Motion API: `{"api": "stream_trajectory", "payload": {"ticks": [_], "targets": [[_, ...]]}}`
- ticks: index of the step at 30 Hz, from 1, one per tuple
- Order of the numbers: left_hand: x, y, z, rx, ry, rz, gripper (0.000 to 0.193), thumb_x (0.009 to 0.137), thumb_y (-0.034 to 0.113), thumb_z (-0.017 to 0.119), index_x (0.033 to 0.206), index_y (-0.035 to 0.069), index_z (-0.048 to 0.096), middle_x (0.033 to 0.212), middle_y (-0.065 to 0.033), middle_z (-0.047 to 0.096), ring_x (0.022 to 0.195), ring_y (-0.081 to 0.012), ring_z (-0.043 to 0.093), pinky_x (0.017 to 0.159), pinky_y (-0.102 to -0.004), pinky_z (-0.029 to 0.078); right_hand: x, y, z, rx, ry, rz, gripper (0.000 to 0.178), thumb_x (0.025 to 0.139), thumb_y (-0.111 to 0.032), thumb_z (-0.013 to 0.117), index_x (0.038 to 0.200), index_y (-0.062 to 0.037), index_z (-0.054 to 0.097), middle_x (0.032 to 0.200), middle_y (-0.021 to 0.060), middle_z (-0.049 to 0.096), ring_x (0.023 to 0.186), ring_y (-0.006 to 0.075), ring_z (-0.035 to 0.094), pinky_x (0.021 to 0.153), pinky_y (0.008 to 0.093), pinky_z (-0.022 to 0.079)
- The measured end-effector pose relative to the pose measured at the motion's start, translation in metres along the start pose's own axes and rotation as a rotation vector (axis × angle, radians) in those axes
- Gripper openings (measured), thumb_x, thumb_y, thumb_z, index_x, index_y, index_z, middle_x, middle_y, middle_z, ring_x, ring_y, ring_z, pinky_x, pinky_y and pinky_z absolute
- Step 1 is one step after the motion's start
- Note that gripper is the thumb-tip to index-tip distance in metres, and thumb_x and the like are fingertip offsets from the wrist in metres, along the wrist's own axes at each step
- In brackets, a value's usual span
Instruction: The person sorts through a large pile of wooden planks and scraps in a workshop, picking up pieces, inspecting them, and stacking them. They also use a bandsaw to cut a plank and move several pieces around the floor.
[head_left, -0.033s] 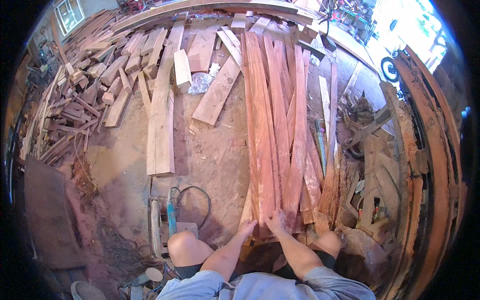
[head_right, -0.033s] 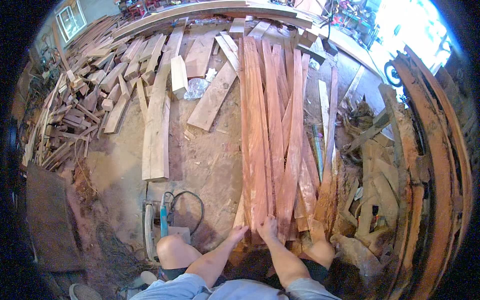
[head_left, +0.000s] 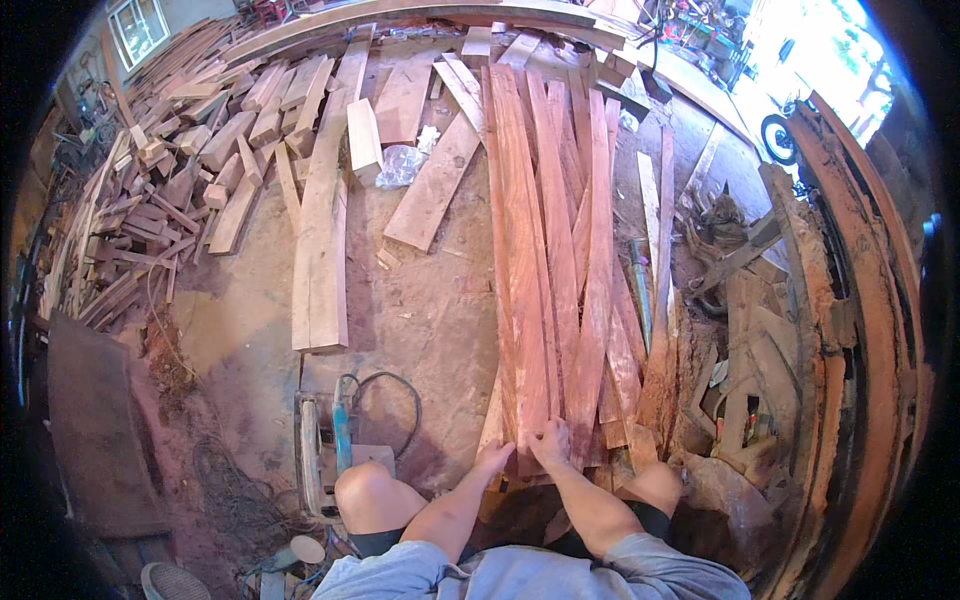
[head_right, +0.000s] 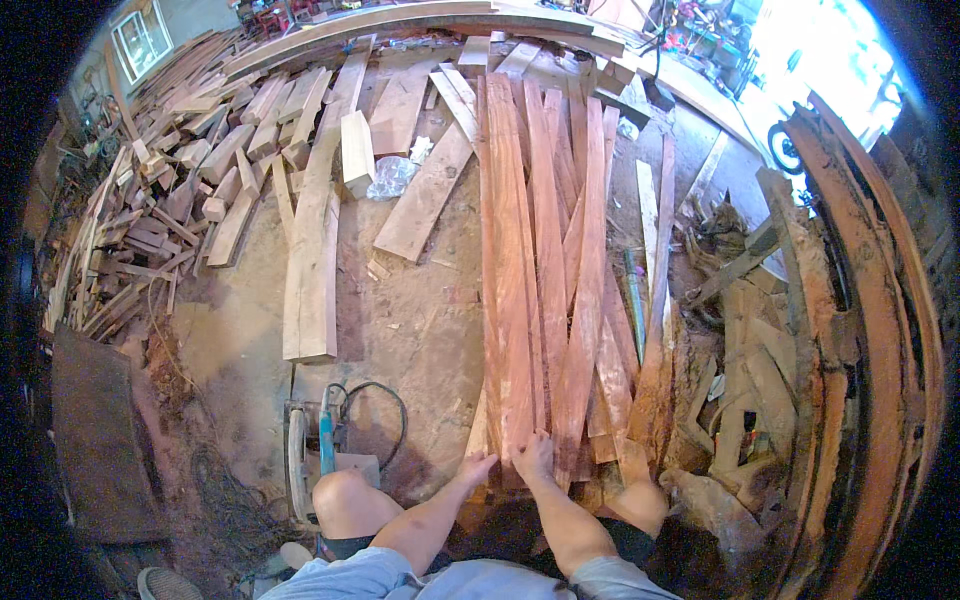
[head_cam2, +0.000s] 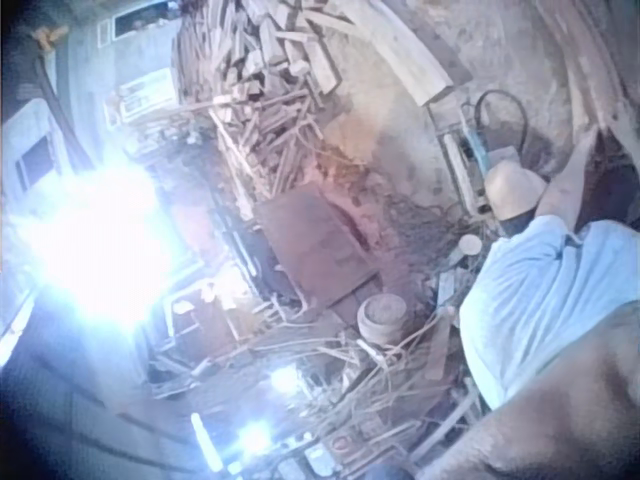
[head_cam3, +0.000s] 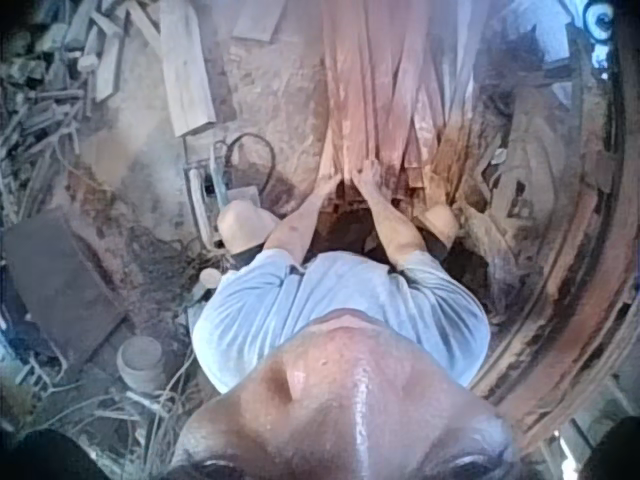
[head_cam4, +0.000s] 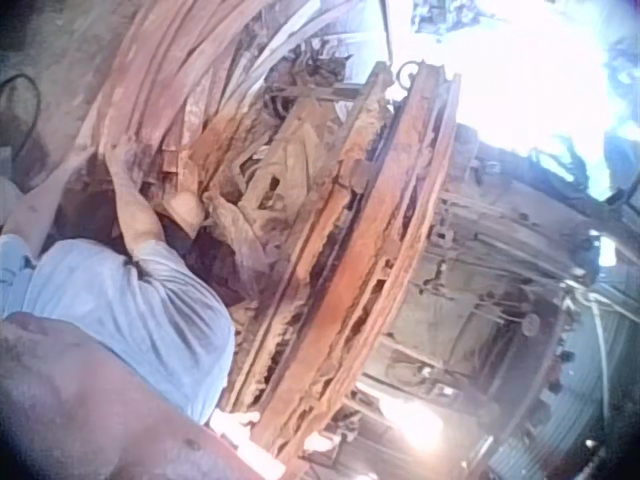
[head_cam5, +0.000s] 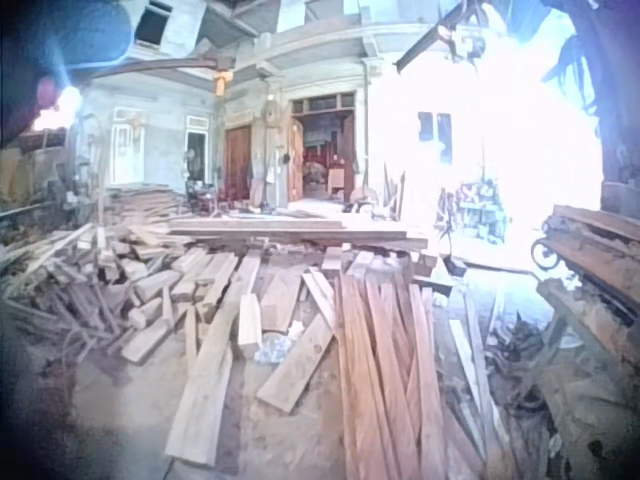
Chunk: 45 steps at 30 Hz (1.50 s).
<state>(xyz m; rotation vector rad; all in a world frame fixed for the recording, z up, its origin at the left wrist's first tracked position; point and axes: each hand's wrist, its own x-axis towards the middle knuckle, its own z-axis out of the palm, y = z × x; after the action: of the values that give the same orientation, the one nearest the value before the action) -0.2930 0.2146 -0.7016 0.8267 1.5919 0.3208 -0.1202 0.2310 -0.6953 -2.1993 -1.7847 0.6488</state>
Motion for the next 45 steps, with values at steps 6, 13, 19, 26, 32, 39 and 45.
{"api": "stream_trajectory", "payload": {"ticks": [6,13,19,26,32,39,45], "targets": [[0.009,-0.005,0.011,0.081,0.04,0.286,0.041,0.087,0.033,0.068,0.115,0.002,0.069,0.1,-0.0174,0.074,0.093,-0.0267,0.071,0.085,-0.0381,0.055,0.017,-0.042,-0.009,-0.186,0.123,0.285,0.082,0.067,-0.051,0.087,0.124,0.0016,0.059,0.145,0.03,0.041,0.131,0.0462,0.043,0.109,0.0535,0.041],[0.023,-0.015,0.024,0.386,-0.085,0.182,0.075,0.089,0.042,0.067,0.149,0.004,0.044,0.127,-0.0221,0.064,0.109,-0.029,0.065,0.094,-0.0403,0.054,0.052,-0.032,-0.018,-0.236,-0.007,0.418,0.074,0.06,-0.049,0.091,0.111,-0.0044,0.062,0.125,0.0234,0.056,0.119,0.0415,0.053,0.099,0.0486,0.048],[0.016,0.001,0.015,-0.02,-0.042,0.095,0.061,0.09,0.05,0.067,0.122,-0.001,0.064,0.1,-0.0145,0.071,0.093,-0.0255,0.067,0.082,-0.0379,0.053,0.065,0.008,-0.007,0.204,-0.093,0.324,0.068,0.065,-0.04,0.09,0.107,0.0025,0.058,0.091,0.0175,0.068,0.084,0.0363,0.066,0.077,0.0464,0.054],[-0.013,0.036,0.005,-0.145,0.051,0.059,0.065,0.085,0.058,0.071,0.118,0.002,0.069,0.101,-0.0116,0.072,0.09,-0.0226,0.067,0.079,-0.0354,0.054,0.064,0.002,-0.024,0.927,-0.295,0.5,0.051,0.078,-0.021,0.081,0.114,0.0022,0.054,0.102,0.0121,0.067,0.094,0.0243,0.064,0.081,0.041,0.051],[-0.046,0.046,0.009,-0.438,0.004,-0.091,0.066,0.085,0.055,0.074,0.112,-0.005,0.07,0.102,-0.0176,0.074,0.091,-0.0249,0.071,0.079,-0.0371,0.055,0.058,-0.044,-0.075,1.04,-0.517,0.599,0.112,0.08,-0.044,0.083,0.158,0.0024,0.017,0.159,0.0226,0.032,0.147,0.0303,0.032,0.117,0.039,0.028],[-0.119,0.013,0.003,0.077,0.351,-0.068,0.072,0.084,0.056,0.072,0.11,-0.011,0.068,0.094,-0.0281,0.072,0.091,-0.0345,0.072,0.08,-0.0439,0.055,0.135,-0.102,-0.043,1.109,-0.194,0.528,0.095,0.079,-0.046,0.082,0.146,0.0041,0.039,0.146,0.0212,0.047,0.135,0.0306,0.045,0.11,0.0429,0.038],[-0.133,-0.009,-0.009,-0.168,0.373,-0.048,0.043,0.094,0.031,0.071,0.11,-0.008,0.067,0.096,-0.0175,0.073,0.089,-0.0226,0.068,0.08,-0.0373,0.054,0.129,-0.149,0.002,0.962,0.232,0.258,0.057,0.081,-0.038,0.082,0.116,0.0036,0.068,0.108,0.0145,0.073,0.098,0.0244,0.069,0.087,0.037,0.053]]}}
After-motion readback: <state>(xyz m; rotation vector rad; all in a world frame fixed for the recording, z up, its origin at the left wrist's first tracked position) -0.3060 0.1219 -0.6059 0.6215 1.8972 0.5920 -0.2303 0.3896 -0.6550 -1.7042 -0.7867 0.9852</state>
